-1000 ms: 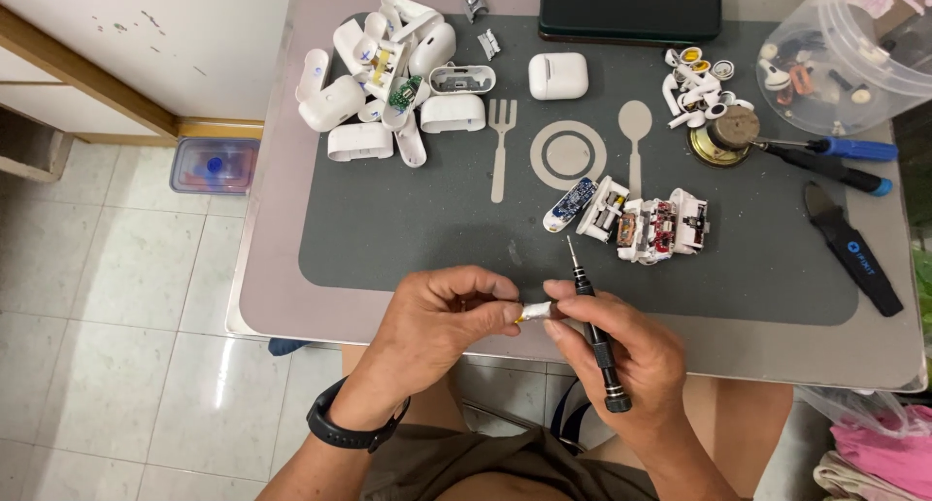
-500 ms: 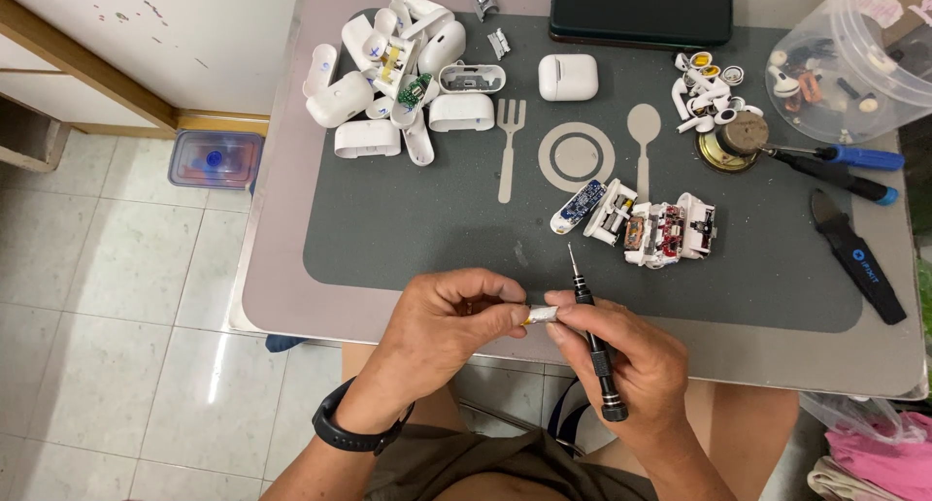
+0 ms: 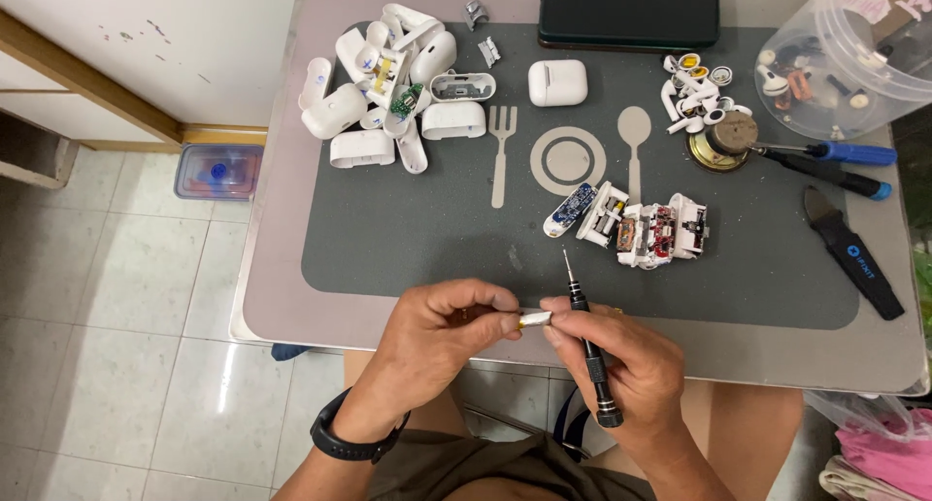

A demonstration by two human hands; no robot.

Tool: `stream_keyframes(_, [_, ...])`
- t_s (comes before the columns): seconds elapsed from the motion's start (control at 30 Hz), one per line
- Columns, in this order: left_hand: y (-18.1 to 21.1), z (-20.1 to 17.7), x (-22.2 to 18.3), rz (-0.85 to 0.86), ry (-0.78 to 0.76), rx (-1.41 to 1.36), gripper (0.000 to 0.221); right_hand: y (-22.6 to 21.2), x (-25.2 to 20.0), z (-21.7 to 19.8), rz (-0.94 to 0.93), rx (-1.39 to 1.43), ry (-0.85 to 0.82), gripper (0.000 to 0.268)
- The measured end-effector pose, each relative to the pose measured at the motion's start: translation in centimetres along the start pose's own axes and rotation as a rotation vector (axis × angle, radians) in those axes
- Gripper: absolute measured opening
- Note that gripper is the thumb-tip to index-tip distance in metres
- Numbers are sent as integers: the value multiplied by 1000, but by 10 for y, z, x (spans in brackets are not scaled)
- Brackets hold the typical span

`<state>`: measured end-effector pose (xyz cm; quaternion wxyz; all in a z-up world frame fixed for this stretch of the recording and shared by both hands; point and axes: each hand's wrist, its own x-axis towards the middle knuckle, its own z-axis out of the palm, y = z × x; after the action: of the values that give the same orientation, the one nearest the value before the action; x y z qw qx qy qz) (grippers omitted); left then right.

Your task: Disassembling and inspecting small electronic components using a precision screwdriver

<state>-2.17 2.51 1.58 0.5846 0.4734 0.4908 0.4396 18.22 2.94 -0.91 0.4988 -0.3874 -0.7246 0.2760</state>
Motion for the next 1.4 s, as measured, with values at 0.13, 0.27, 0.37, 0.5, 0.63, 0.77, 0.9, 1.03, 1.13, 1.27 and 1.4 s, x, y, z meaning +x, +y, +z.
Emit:
stream_keyframes(0.13, [-3,1,-2,29,11,30,5,1,-1,-1,12,-7,-17,26])
stream_keyframes(0.27, [3,4,-1,-11,47,48,4,-1,2,-3,-1,2,-27,27])
stream_keyframes(0.37, [5,5,0,6,45,17,7,-3,3,-4,36,6,-32,21])
stream_keyframes(0.5, [-3,7,2,-53,98,-27,4,-2,2,-5,73,28,-35,20])
stream_keyframes(0.63, [-4,7,2,-67,105,-38,5,-5,4,-4,79,39,-21,19])
stream_keyframes(0.77, [-4,8,2,-91,116,-33,4,-4,5,-4,57,43,-24,20])
stream_keyframes(0.9, [-8,7,3,-70,117,-38,3,-5,4,-5,57,39,-35,16])
stream_keyframes(1.03, [-3,9,3,-83,133,-38,5,-8,8,-5,52,52,-20,14])
stream_keyframes(1.13, [-1,10,2,-61,128,-54,5,-6,6,-7,77,72,-46,17])
stream_keyframes(1.27, [-2,10,2,-101,144,-48,5,-5,7,-5,57,63,-19,16])
stream_keyframes(1.4, [-2,11,2,-63,140,-57,5,-5,8,-6,60,43,-39,21])
